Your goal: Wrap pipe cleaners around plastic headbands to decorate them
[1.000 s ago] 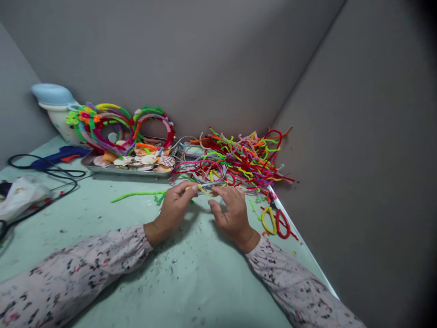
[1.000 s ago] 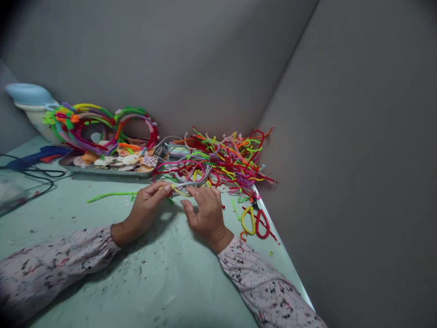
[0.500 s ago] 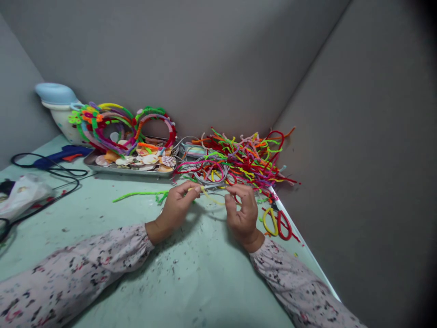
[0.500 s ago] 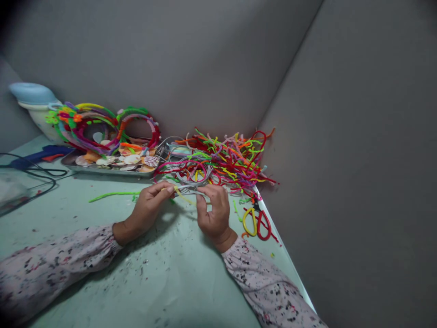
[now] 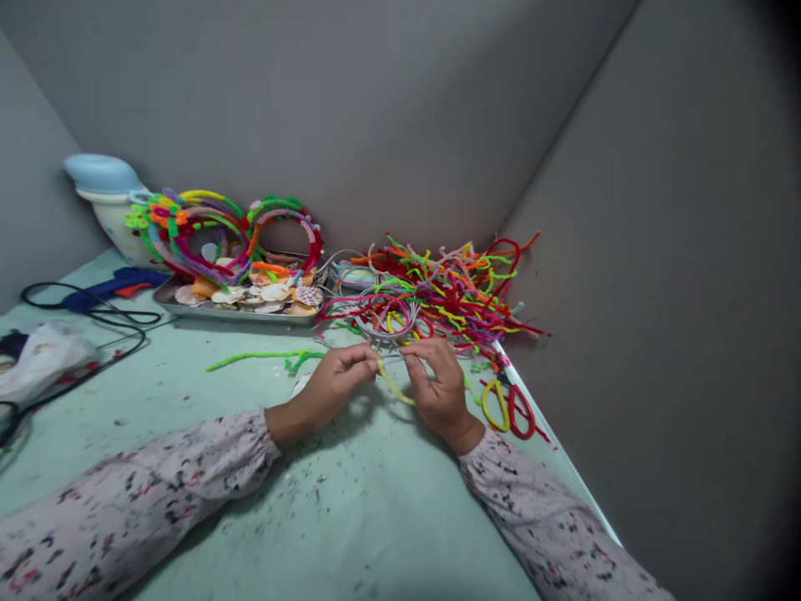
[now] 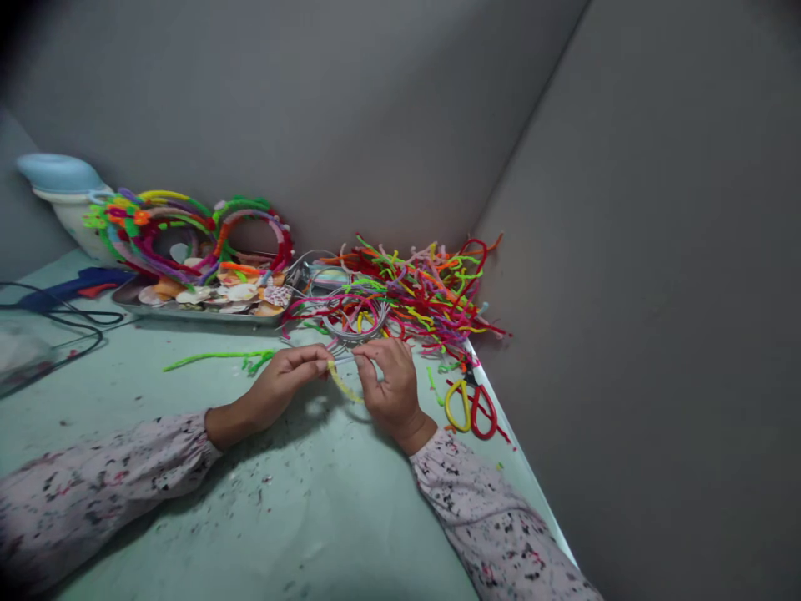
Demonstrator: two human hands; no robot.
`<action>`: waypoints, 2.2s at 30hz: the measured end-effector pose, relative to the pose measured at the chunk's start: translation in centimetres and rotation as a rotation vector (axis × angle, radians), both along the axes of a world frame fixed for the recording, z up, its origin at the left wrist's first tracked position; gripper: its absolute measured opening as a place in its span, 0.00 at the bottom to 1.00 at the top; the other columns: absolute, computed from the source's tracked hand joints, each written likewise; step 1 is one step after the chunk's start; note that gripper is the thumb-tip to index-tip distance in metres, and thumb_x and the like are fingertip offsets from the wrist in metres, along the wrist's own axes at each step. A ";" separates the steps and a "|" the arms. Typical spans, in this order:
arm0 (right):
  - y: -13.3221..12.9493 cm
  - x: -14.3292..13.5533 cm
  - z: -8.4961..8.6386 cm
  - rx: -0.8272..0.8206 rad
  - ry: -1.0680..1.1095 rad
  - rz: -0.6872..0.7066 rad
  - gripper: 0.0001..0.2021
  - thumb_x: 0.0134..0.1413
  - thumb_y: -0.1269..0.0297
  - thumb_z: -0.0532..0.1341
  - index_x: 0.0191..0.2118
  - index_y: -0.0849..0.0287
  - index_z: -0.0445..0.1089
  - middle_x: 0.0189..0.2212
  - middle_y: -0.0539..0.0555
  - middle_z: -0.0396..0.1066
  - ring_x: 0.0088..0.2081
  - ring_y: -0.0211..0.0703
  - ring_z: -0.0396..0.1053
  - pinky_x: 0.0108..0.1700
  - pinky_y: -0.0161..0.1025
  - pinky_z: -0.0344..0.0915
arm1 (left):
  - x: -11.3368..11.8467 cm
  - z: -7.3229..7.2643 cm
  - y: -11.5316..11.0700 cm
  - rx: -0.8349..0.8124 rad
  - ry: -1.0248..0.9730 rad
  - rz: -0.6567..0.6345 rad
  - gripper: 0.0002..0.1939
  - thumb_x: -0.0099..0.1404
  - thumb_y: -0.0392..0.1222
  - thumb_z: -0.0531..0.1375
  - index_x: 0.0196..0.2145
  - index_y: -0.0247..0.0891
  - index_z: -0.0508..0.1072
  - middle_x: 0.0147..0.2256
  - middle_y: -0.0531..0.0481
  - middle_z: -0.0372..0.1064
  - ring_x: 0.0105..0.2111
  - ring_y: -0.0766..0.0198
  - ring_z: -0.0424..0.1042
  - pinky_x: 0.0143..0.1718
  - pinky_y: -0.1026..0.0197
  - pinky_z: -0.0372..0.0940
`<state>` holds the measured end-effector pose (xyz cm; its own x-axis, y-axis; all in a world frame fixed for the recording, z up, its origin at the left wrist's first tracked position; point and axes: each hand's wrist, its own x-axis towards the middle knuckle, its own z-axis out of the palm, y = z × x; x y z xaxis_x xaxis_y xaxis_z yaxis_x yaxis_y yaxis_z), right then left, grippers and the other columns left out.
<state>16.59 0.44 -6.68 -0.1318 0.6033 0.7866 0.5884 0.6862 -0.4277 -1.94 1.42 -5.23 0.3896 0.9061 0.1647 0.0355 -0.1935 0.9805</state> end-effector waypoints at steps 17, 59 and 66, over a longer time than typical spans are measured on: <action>0.3 0.3 0.0 0.021 -0.038 0.061 0.07 0.57 0.74 0.58 0.39 0.56 0.70 0.34 0.53 0.71 0.39 0.43 0.67 0.43 0.45 0.62 | 0.0 0.1 0.2 -0.120 -0.116 -0.063 0.09 0.58 0.41 0.57 0.25 0.34 0.69 0.24 0.53 0.60 0.28 0.66 0.58 0.32 0.63 0.53; 0.5 -0.2 0.0 -0.013 -0.077 0.108 0.07 0.58 0.74 0.55 0.39 0.57 0.68 0.33 0.53 0.68 0.37 0.43 0.66 0.39 0.43 0.63 | -0.3 -0.9 0.3 -0.102 -0.101 -0.058 0.16 0.63 0.49 0.57 0.23 0.35 0.66 0.22 0.56 0.56 0.24 0.68 0.55 0.29 0.64 0.52; 0.9 0.0 -0.6 0.001 -0.070 0.084 0.08 0.58 0.73 0.55 0.40 0.56 0.69 0.33 0.54 0.70 0.37 0.44 0.68 0.39 0.43 0.65 | -0.4 -0.8 0.2 -0.106 -0.166 -0.050 0.14 0.62 0.47 0.57 0.24 0.34 0.67 0.23 0.54 0.59 0.26 0.67 0.57 0.30 0.64 0.53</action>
